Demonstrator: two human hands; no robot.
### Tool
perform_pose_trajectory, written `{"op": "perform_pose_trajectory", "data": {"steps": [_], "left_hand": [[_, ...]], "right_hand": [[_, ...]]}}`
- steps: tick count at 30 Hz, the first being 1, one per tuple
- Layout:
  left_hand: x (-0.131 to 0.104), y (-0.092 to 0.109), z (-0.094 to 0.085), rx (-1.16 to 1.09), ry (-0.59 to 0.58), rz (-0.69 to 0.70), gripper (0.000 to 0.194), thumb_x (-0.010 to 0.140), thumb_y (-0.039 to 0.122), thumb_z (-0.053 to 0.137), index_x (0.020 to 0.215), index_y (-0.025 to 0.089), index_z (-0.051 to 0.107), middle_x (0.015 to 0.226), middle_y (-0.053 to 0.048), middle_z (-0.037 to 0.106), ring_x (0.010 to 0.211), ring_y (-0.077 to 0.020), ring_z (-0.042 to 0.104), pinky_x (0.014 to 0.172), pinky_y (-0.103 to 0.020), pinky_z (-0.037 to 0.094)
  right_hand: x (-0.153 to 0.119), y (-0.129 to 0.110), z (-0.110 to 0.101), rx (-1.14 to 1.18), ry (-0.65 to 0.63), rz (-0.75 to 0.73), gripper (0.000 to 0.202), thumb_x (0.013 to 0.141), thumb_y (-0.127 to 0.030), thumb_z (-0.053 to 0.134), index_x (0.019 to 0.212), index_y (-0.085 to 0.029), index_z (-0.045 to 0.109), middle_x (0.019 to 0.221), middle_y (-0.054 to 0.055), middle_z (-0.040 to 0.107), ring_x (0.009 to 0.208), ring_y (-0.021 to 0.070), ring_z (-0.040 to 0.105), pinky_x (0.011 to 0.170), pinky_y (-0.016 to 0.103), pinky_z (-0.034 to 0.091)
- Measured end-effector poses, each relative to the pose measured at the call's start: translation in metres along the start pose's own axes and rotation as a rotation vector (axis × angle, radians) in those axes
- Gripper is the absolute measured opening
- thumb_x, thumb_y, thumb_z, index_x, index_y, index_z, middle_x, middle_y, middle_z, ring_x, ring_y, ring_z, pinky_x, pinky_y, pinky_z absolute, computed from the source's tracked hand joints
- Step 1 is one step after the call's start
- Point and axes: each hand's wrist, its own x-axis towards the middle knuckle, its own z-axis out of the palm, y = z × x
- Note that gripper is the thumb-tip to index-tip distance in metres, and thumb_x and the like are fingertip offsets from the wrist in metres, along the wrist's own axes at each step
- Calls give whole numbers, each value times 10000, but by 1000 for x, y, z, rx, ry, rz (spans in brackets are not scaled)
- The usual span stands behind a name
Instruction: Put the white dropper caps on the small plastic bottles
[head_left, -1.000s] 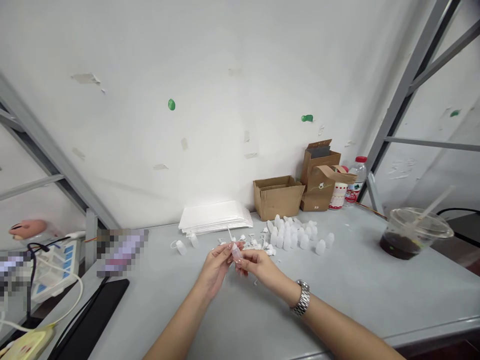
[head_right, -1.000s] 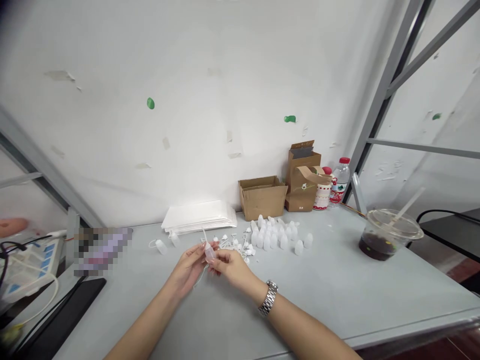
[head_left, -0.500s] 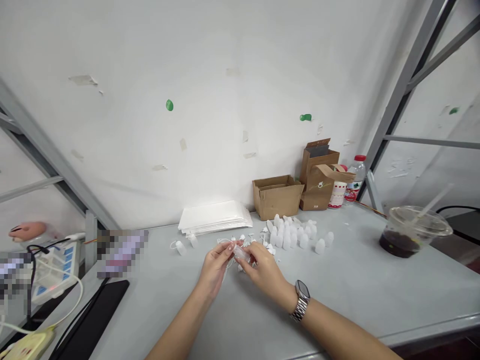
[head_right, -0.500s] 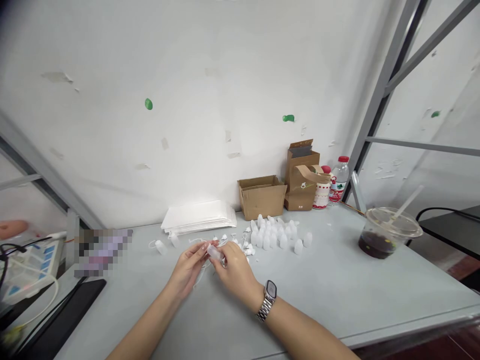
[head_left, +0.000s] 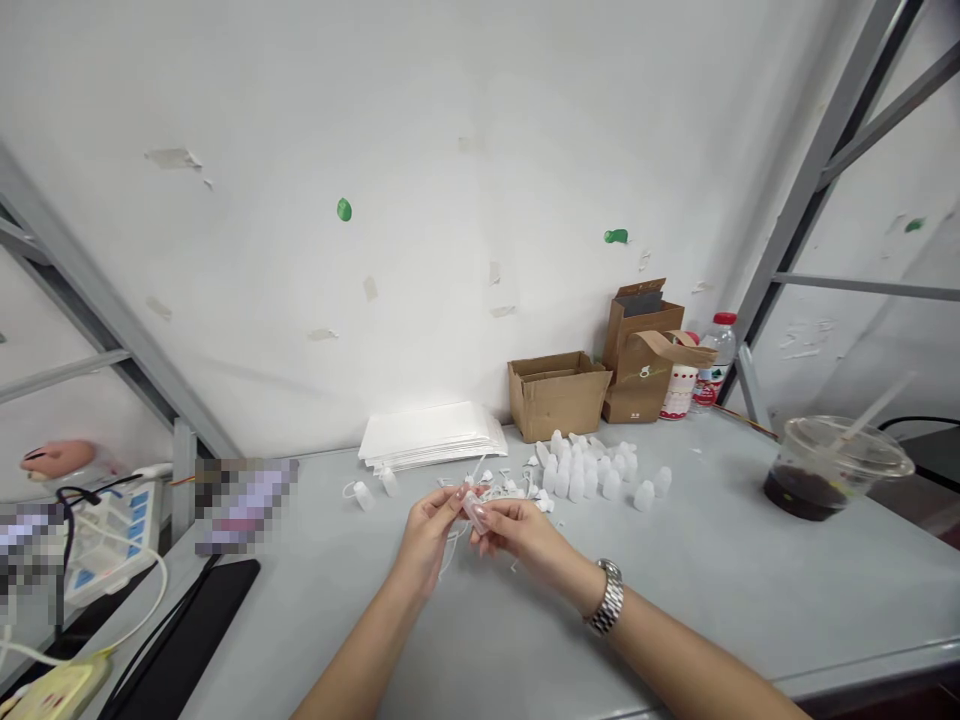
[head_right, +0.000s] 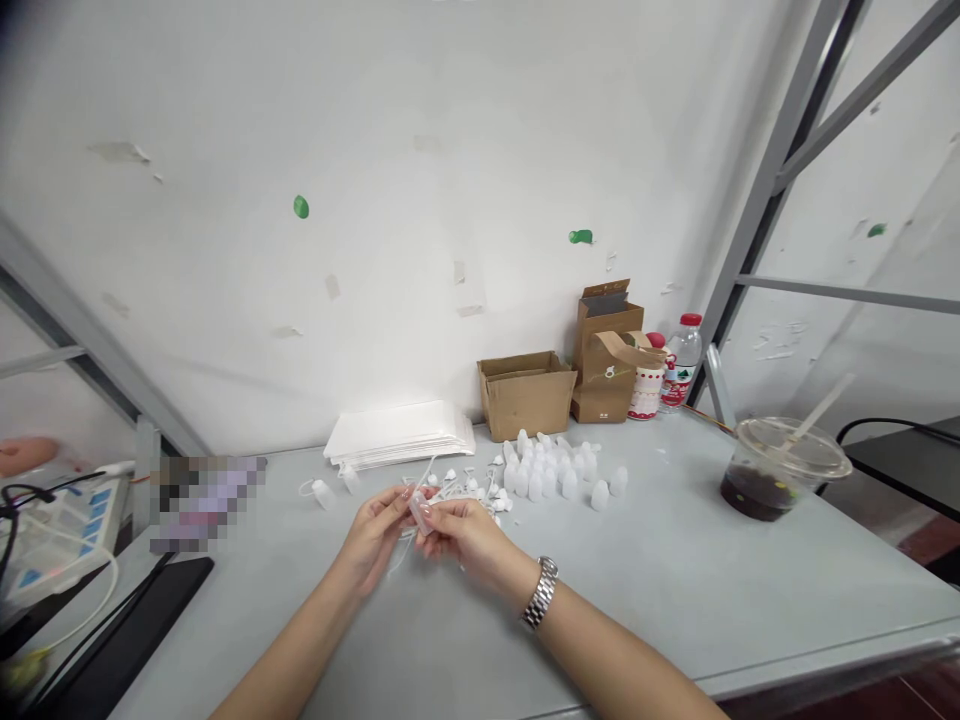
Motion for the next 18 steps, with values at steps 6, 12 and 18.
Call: {"op": "perform_pose_trajectory", "data": {"steps": [6, 12, 18], "left_hand": [[3, -8, 1, -101, 115, 17, 199, 637, 297, 687, 747, 131, 692, 867, -100, 700, 886, -219, 588, 797, -306, 400], [0, -7, 5, -281, 4, -79, 248, 671, 282, 667, 865, 129, 687, 1021, -115, 658, 1032, -241, 535, 885, -339, 379], [-2, -8, 7, -257, -26, -106, 261, 691, 307, 646, 871, 122, 687, 961, -109, 674, 916, -230, 582, 794, -321, 409]], "right_hand": [[1, 12, 3, -427, 312, -197, 234, 675, -372, 652, 764, -174, 565, 610, -17, 583, 574, 132, 534, 560, 250, 399], [-4, 17, 3, -612, 332, -317, 127, 754, -307, 576, 786, -186, 554, 660, -14, 597, 609, 132, 547, 605, 249, 420], [-4, 16, 5, -596, 353, -315, 176, 755, -352, 570, 756, -177, 560, 629, -6, 587, 595, 137, 541, 593, 254, 416]]}}
